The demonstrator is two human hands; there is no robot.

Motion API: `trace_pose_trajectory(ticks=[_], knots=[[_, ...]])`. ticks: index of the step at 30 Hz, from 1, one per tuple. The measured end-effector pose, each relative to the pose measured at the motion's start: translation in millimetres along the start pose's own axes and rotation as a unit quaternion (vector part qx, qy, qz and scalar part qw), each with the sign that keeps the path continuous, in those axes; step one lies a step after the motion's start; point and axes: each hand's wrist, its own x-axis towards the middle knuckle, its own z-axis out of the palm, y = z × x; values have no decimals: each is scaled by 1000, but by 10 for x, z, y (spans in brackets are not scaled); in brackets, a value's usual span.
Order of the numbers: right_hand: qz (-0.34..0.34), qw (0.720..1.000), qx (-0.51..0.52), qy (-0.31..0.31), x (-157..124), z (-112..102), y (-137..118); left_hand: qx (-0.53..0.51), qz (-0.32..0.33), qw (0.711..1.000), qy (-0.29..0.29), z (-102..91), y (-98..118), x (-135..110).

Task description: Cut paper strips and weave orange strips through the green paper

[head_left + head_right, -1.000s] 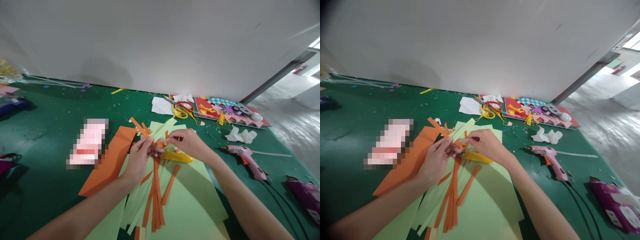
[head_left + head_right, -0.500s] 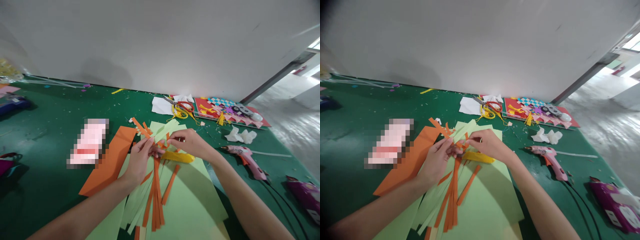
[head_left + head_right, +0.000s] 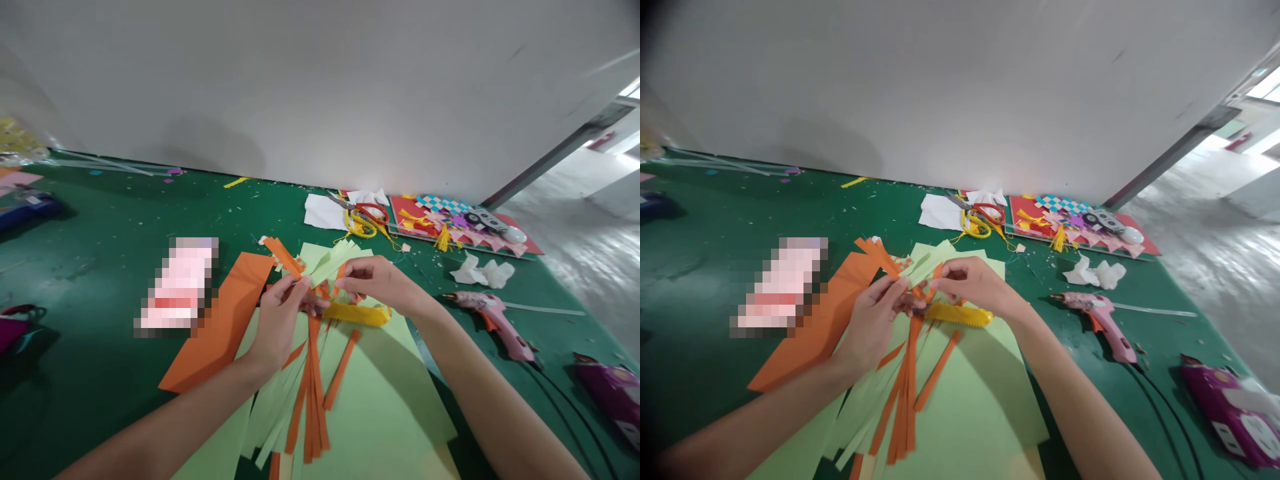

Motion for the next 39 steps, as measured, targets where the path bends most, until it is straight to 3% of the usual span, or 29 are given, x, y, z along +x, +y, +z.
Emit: trace_pose_trajectory(ticks=[14, 22, 29, 32, 36, 39], knots=[[-17, 998, -48, -41, -37, 27, -71, 5, 12, 1000, -3, -7, -10, 20], [-33, 997, -68, -17, -49, 55, -75, -7, 19, 1000, 0, -14, -30, 19], [-174, 967, -160, 92, -60, 222, -82, -44, 24, 999, 20, -21, -46, 54], [-201, 960, -168, 96, -75, 249, -103, -64, 16, 997, 27, -13, -38, 66], [-179, 971, -156, 16, -107, 165, -144, -67, 15, 997, 25, -8, -38, 66], [-129, 984, -121, 30, -109, 38, -133, -47, 17, 999, 21, -13, -39, 51]])
